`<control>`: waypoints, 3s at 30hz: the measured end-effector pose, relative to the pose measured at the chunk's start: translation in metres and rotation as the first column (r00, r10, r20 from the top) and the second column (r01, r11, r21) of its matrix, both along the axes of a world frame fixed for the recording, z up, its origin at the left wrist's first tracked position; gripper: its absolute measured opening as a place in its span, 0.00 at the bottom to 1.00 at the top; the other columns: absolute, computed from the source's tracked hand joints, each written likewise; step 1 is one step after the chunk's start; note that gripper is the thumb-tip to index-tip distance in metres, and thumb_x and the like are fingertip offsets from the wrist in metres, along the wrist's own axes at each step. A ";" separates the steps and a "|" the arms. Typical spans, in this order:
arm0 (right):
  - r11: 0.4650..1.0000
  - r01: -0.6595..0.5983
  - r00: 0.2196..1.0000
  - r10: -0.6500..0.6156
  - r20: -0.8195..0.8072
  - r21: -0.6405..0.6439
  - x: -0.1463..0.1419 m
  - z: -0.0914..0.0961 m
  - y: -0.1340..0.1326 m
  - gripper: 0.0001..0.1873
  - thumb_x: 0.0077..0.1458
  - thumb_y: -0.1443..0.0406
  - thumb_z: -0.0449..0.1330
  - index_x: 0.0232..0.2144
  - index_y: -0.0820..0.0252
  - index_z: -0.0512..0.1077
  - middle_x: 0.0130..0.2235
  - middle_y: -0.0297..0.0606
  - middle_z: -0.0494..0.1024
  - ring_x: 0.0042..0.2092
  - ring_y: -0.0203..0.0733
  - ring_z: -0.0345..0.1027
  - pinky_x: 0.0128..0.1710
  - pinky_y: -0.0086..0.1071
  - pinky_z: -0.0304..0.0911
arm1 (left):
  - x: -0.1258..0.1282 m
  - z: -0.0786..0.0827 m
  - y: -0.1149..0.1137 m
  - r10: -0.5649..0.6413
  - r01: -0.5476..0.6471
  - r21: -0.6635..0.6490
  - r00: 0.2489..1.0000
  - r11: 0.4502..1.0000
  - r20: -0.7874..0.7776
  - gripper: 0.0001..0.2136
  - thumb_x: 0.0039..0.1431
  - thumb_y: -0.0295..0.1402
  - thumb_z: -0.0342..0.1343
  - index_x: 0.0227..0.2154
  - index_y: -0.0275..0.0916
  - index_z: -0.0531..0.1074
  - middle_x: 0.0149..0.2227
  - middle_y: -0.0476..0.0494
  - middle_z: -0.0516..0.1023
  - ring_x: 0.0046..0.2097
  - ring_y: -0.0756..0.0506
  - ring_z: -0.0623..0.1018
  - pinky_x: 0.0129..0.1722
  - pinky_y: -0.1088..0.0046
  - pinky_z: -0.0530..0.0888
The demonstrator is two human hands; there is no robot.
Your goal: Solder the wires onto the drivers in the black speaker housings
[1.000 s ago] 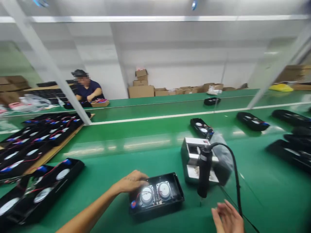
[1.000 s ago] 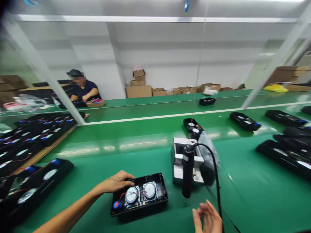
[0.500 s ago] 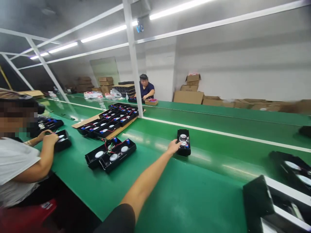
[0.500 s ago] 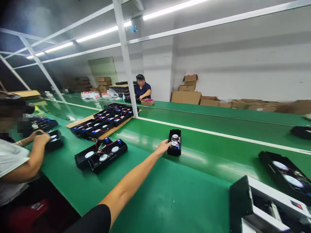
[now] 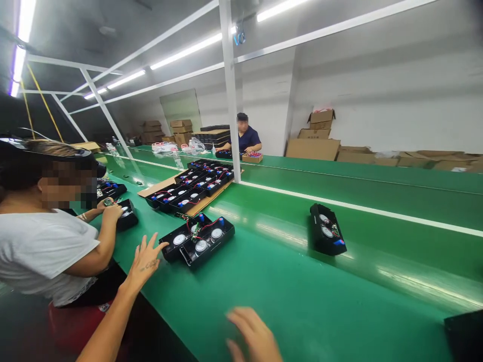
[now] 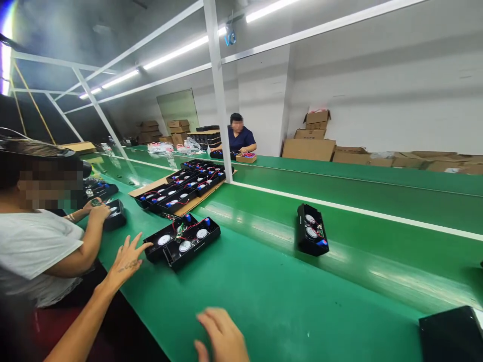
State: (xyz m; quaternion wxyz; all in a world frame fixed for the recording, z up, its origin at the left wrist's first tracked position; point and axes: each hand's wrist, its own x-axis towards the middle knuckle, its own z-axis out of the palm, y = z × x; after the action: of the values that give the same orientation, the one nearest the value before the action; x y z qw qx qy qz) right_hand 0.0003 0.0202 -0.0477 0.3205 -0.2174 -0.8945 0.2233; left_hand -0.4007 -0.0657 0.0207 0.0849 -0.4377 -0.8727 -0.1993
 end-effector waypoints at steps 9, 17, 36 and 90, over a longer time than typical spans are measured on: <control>0.976 -0.164 0.910 0.092 0.405 0.146 -0.196 0.076 0.053 0.21 0.62 0.54 0.62 0.50 0.64 0.71 0.49 0.52 0.81 0.55 0.57 0.73 0.57 0.56 0.67 | -0.043 -0.011 0.006 -0.366 0.332 -0.182 0.908 0.926 -0.204 0.16 0.50 0.23 0.55 0.39 0.46 0.80 0.48 0.44 0.84 0.61 0.36 0.75 0.63 0.53 0.70; 0.917 -0.289 0.791 0.067 0.609 0.275 -0.028 0.075 0.118 0.15 0.57 0.62 0.64 0.46 0.60 0.73 0.46 0.43 0.82 0.48 0.47 0.75 0.37 0.37 0.69 | 0.087 -0.088 0.018 -0.599 0.625 -0.015 0.740 0.780 -0.306 0.14 0.63 0.50 0.58 0.39 0.47 0.80 0.39 0.46 0.84 0.42 0.41 0.82 0.44 0.68 0.78; 0.887 0.274 0.784 -0.430 0.447 0.372 0.290 0.128 0.142 0.18 0.64 0.77 0.52 0.50 0.65 0.76 0.54 0.51 0.80 0.56 0.48 0.73 0.54 0.44 0.67 | 0.535 -0.009 0.059 -0.937 0.880 0.344 0.254 0.326 0.239 0.37 0.60 0.27 0.54 0.72 0.38 0.53 0.73 0.25 0.55 0.73 0.29 0.61 0.64 0.46 0.74; 0.992 0.033 0.807 0.045 0.588 -0.121 0.241 0.108 0.028 0.11 0.58 0.74 0.54 0.39 0.59 0.74 0.37 0.40 0.76 0.35 0.42 0.64 0.34 0.36 0.57 | 0.421 -0.018 0.075 -0.934 0.929 0.104 0.347 0.354 0.079 0.12 0.53 0.24 0.67 0.40 0.42 0.78 0.66 0.37 0.71 0.72 0.26 0.61 0.67 0.32 0.62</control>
State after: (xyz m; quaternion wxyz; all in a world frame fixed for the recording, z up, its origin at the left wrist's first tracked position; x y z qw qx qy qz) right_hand 0.2415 0.0477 0.0605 0.0120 -0.2927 -0.9346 0.2016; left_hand 0.0203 0.0096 0.0025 -0.0889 -0.8406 -0.4687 -0.2566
